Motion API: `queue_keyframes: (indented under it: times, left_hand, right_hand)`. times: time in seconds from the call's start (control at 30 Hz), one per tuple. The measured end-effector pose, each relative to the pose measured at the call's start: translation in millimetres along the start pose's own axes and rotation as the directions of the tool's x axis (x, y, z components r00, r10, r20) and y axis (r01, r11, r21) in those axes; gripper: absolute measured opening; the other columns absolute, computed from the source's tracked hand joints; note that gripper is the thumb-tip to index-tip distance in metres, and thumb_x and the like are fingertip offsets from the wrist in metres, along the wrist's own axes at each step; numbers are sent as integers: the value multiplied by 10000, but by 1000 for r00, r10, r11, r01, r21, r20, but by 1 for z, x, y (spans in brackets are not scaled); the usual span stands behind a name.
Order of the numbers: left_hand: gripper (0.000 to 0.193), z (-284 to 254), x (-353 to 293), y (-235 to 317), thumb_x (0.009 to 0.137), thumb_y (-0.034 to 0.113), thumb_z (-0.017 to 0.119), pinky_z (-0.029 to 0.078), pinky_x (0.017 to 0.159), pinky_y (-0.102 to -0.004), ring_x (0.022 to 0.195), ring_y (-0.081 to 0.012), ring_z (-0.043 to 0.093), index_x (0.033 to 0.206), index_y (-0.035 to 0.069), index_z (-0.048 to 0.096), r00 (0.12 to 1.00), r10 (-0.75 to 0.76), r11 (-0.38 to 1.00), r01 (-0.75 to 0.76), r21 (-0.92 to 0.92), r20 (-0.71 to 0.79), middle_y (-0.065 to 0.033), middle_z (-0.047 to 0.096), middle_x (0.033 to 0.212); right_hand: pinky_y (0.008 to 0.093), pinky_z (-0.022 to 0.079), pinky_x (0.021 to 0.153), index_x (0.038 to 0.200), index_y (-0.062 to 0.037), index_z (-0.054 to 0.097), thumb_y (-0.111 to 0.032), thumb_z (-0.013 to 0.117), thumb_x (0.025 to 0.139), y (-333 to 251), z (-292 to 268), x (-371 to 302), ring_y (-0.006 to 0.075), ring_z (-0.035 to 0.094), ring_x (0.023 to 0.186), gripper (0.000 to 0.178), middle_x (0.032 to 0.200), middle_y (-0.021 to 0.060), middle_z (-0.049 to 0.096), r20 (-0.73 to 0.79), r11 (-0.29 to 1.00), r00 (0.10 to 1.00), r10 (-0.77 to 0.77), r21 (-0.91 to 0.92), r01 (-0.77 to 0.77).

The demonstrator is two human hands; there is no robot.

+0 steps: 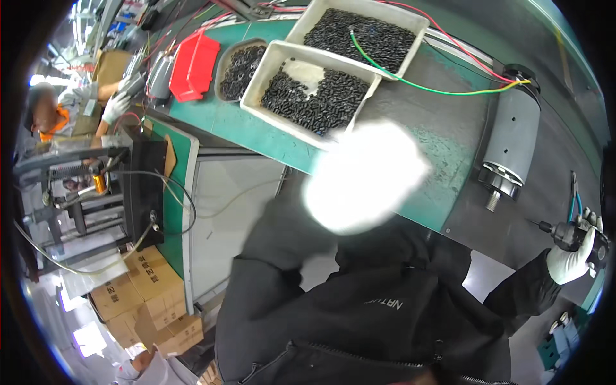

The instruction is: Assembling electric motors and fan components on a manual assembly line.

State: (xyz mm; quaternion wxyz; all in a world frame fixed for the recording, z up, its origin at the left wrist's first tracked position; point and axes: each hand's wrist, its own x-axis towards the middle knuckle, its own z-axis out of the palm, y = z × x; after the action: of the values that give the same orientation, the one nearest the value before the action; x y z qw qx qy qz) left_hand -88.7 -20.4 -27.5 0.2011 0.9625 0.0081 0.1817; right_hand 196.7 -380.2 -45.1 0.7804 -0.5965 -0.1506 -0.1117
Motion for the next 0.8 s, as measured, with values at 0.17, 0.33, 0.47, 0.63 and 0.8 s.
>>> queue_keyframes:
  times: [0.17, 0.33, 0.47, 0.63, 0.8]
  left_hand:
    - [240, -38, -17, -164, 895, 241, 574, 522, 789, -437, 889, -333, 665, 981, 54, 699, 766, -571, 565, 628, 536, -295, -184, 691, 926]
    - [257, -31, -8, -181, 868, 270, 586, 511, 845, -440, 917, -345, 658, 946, 60, 712, 705, -642, 521, 689, 503, -301, -181, 690, 936]
    - [268, -29, -10, -195, 810, 279, 625, 514, 819, -442, 889, -354, 663, 953, 74, 722, 707, -621, 554, 702, 448, -339, -186, 694, 914]
    - [345, -19, -1, -193, 777, 324, 649, 515, 844, -433, 938, -351, 658, 986, 55, 704, 583, -742, 459, 801, 384, -329, -189, 695, 971]
    - [306, -45, -24, -120, 854, 209, 615, 517, 814, -369, 887, -280, 654, 1061, -16, 630, 614, -712, 680, 724, -115, -341, -151, 679, 964]
  right_hand:
    - [367, 506, 927, 1224, 106, 515, -96, 590, 942, -1, -15, 0, 288, 614, 1063, 354, 1132, 204, 610, -4, 999, 1000, 6, 43, -6]
    - [347, 514, 883, 1220, 102, 526, -66, 606, 927, -1, -5, -8, 305, 625, 1037, 347, 1111, 194, 616, 22, 999, 1000, 6, 50, -8]
    - [338, 510, 872, 1213, 100, 529, -66, 612, 921, -1, 2, -9, 299, 625, 1020, 346, 1099, 188, 619, 11, 1000, 1000, -23, 17, 22]
    - [334, 495, 861, 1215, 81, 533, -67, 621, 913, -2, -2, -10, 267, 610, 986, 348, 1093, 171, 619, 52, 987, 999, 10, 159, -18]
    - [332, 491, 845, 1244, 59, 510, -59, 628, 892, -19, 17, -27, 248, 581, 1001, 389, 1099, 155, 600, 128, 967, 990, 65, 238, -94]
